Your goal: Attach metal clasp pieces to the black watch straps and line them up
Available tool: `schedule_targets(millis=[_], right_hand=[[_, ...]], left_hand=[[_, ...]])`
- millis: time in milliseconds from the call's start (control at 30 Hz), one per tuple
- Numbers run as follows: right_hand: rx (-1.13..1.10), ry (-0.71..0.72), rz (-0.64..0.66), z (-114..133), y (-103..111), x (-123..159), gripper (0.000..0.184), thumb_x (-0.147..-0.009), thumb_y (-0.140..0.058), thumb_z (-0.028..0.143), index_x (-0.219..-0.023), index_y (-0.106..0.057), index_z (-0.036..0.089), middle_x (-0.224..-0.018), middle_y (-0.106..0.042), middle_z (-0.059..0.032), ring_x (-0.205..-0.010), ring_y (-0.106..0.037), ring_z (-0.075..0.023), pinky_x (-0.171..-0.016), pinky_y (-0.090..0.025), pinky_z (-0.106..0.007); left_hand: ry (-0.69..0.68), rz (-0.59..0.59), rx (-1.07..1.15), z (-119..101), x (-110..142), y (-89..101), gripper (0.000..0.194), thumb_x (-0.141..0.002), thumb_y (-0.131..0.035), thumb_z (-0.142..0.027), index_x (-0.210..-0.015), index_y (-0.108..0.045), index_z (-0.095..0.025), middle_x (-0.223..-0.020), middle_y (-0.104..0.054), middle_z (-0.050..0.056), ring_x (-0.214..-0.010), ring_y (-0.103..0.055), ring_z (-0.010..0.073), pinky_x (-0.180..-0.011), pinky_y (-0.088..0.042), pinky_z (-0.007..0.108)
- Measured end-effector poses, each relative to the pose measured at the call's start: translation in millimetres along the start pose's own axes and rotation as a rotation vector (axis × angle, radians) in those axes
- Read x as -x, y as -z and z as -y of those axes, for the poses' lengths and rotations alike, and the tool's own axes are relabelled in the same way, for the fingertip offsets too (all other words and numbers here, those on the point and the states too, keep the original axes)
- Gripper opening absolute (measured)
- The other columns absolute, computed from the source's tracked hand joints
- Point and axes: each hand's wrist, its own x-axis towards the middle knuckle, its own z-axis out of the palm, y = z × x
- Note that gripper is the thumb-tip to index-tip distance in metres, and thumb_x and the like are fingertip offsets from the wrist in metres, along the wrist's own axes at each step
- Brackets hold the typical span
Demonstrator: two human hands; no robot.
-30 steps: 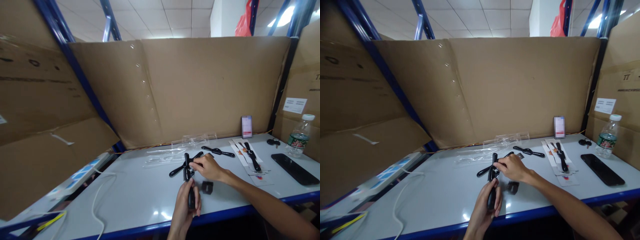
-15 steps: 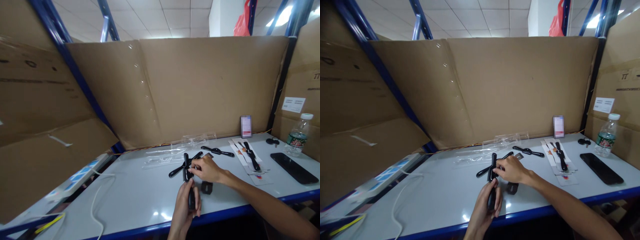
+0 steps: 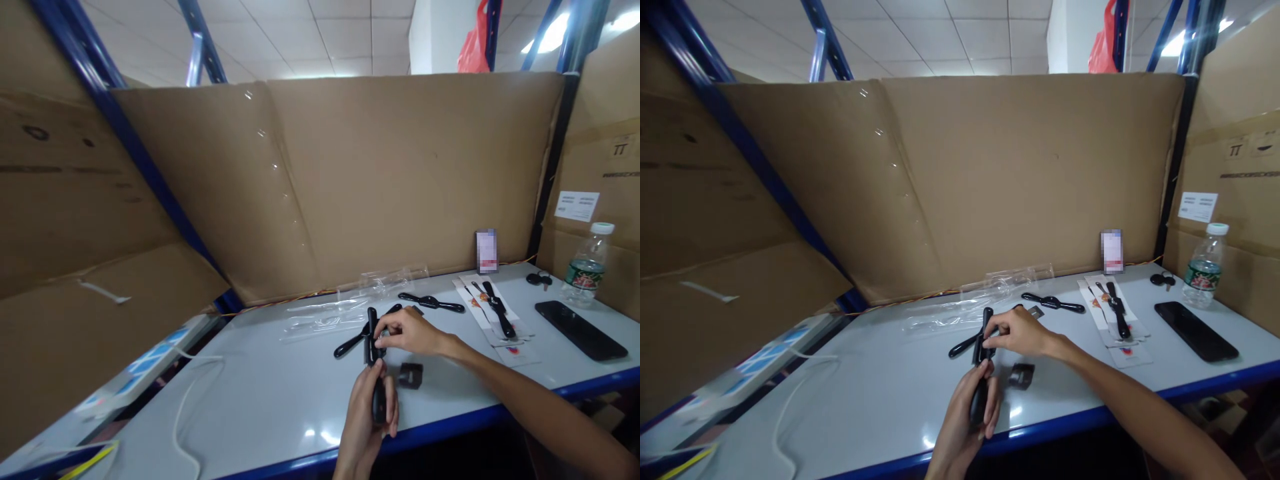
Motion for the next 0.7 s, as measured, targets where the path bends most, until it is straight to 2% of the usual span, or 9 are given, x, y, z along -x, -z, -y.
schedule_targets(millis=[167, 267, 333, 400, 500, 533, 600, 700], right_hand=[[0.262, 0.018, -0.098, 2, -11, 2, 0.018, -0.084, -0.076, 0.028, -0.073, -0.067, 0.017, -0.058, -0.056, 0.005, -0.056, -0.046, -0.0098, -0.059, -0.028, -0.023], [0.369, 0.027, -0.118, 1, -19, 2, 0.028, -0.089, -0.069, 0.028, -0.064, -0.062, 0.017, -0.056, -0.054, 0.0033, -0.056, -0.044, -0.0106, -0.059, -0.025, -0.025], [0.325, 0.018, -0.11, 0, -19, 1, 0.036, -0.09, -0.066, 0.027, -0.057, -0.057, 0.016, -0.052, -0.047, 0.0046, -0.053, -0.04, -0.0097, -0.057, -0.024, -0.025], [0.179, 0.002, -0.095, 0, -14, 1, 0.034, -0.089, -0.067, 0.026, -0.058, -0.059, 0.016, -0.05, -0.042, 0.0069, -0.051, -0.035, -0.0085, -0.054, -0.023, -0.024], [-0.051, -0.001, 0.002, 0, 0, 0, 0.009, -0.085, -0.071, 0.024, -0.083, -0.073, 0.016, -0.049, -0.035, 0.0106, -0.05, -0.029, -0.0081, -0.052, -0.022, -0.023], [-0.095, 0.0, 0.046, -1, 5, 0, 0.011, -0.084, -0.072, 0.024, -0.091, -0.075, 0.016, -0.05, -0.033, 0.0112, -0.05, -0.028, -0.0082, -0.051, -0.021, -0.023], [-0.123, 0.001, 0.113, -2, 11, 1, 0.017, -0.082, -0.074, 0.024, -0.098, -0.077, 0.017, -0.05, -0.031, 0.0113, -0.051, -0.027, -0.0084, -0.051, -0.02, -0.023], [-0.082, 0.009, 0.11, -6, 13, 1, 0.014, -0.08, -0.077, 0.026, -0.092, -0.077, 0.018, -0.051, -0.035, 0.0108, -0.051, -0.03, -0.0082, -0.051, -0.021, -0.024]], left_hand=[[0.019, -0.004, -0.051, -2, 2, -3.9, 0.047, -0.078, -0.069, -0.063, -0.069, -0.051, -0.02, -0.033, -0.043, -0.008, -0.023, -0.038, 0.0088, -0.028, -0.023, 0.017], [0.022, 0.006, -0.075, -2, 2, -4.5, 0.049, -0.078, -0.068, -0.064, -0.065, -0.049, -0.02, -0.033, -0.044, -0.007, -0.024, -0.039, 0.009, -0.028, -0.024, 0.017], [0.024, 0.007, -0.072, -1, 2, -3.6, 0.048, -0.079, -0.068, -0.062, -0.064, -0.049, -0.02, -0.033, -0.044, -0.007, -0.023, -0.039, 0.009, -0.028, -0.025, 0.017], [0.015, 0.01, -0.053, 0, 2, -2.2, 0.046, -0.078, -0.069, -0.06, -0.066, -0.05, -0.02, -0.032, -0.044, -0.007, -0.023, -0.038, 0.0089, -0.028, -0.025, 0.017], [-0.005, 0.022, -0.011, 2, 1, -0.2, 0.042, -0.078, -0.071, -0.056, -0.069, -0.053, -0.02, -0.033, -0.043, -0.008, -0.022, -0.037, 0.0088, -0.027, -0.025, 0.017], [-0.005, 0.024, -0.001, 2, 0, 0.3, 0.041, -0.078, -0.072, -0.055, -0.07, -0.053, -0.019, -0.033, -0.043, -0.008, -0.022, -0.037, 0.0087, -0.027, -0.024, 0.017], [-0.001, 0.027, 0.014, 2, 0, 0.9, 0.04, -0.077, -0.072, -0.054, -0.071, -0.054, -0.019, -0.032, -0.043, -0.008, -0.021, -0.037, 0.0087, -0.027, -0.023, 0.017], [0.004, 0.027, 0.019, 3, -1, 1.8, 0.039, -0.079, -0.071, -0.053, -0.072, -0.054, -0.019, -0.033, -0.043, -0.008, -0.022, -0.037, 0.0088, -0.027, -0.022, 0.016]])
